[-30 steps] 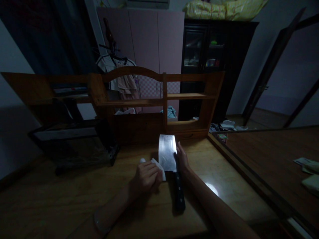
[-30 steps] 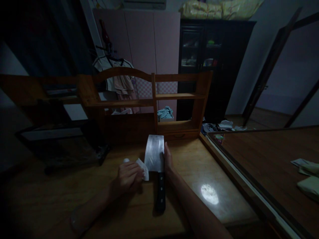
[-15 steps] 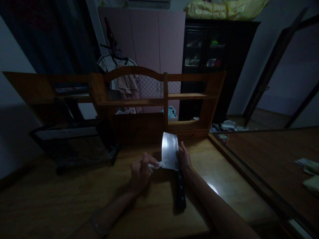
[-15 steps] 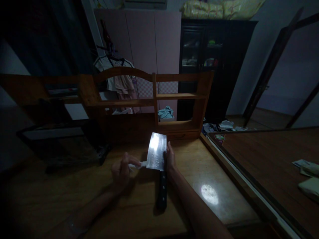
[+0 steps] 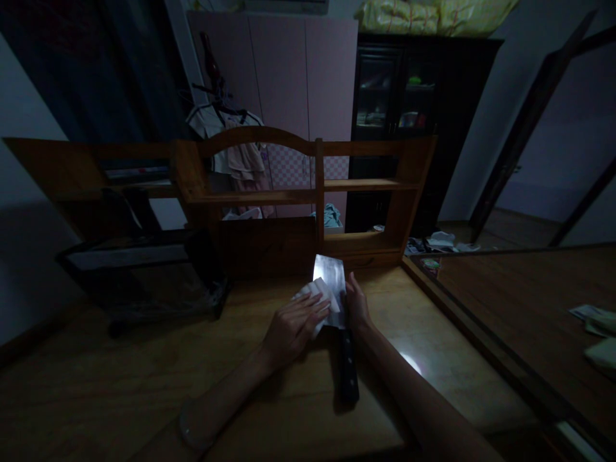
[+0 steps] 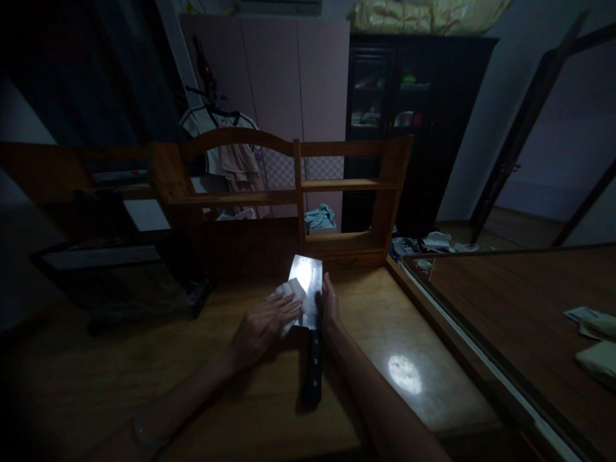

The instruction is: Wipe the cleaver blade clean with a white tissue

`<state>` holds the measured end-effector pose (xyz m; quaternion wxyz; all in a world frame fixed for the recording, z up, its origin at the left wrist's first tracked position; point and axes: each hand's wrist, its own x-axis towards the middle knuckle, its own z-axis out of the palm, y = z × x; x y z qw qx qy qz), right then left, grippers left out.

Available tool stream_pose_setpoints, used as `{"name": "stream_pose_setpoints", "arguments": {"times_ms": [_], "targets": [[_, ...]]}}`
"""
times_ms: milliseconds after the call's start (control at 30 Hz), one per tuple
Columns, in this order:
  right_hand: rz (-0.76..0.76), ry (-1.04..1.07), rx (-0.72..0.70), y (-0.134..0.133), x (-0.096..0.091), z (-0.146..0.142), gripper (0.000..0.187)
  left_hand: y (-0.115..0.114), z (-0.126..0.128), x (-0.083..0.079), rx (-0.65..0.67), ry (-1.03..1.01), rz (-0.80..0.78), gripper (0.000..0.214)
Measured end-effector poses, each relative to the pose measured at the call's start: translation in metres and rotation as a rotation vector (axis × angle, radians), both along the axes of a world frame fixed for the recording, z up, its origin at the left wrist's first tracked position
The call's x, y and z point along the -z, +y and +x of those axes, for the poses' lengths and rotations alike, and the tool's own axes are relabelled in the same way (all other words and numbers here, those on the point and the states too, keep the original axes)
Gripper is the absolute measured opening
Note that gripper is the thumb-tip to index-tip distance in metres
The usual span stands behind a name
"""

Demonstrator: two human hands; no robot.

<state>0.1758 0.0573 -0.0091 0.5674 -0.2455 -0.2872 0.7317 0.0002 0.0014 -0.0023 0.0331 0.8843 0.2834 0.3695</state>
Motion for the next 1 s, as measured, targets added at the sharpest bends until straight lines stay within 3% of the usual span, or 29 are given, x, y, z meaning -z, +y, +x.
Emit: {"name": "stream_pose_setpoints", "arguments": {"times_ms": [100,367,467,600,1000], "targets": [[0.024,0.016,-0.059,-0.002,-0.002,0.000,0.054,0.000,-0.002,0.002,0.043,0.023,0.020,0.039],[0.057,-0.002,-0.055,0.002,0.005,-0.001,0.054,-0.002,0.003,-0.003,0.107,0.124,0.064,0.038],[0.035,-0.006,0.025,0.003,0.006,-0.001,0.046,-0.003,0.006,-0.007,0.123,0.200,0.063,0.040],[0.020,-0.047,0.062,0.000,0.001,-0.001,0.045,-0.005,0.008,-0.007,0.085,0.270,0.035,0.048],[-0.011,-0.085,-0.078,-0.002,0.004,-0.001,0.057,-0.002,0.015,-0.007,-0.045,0.359,0.048,0.045]]}}
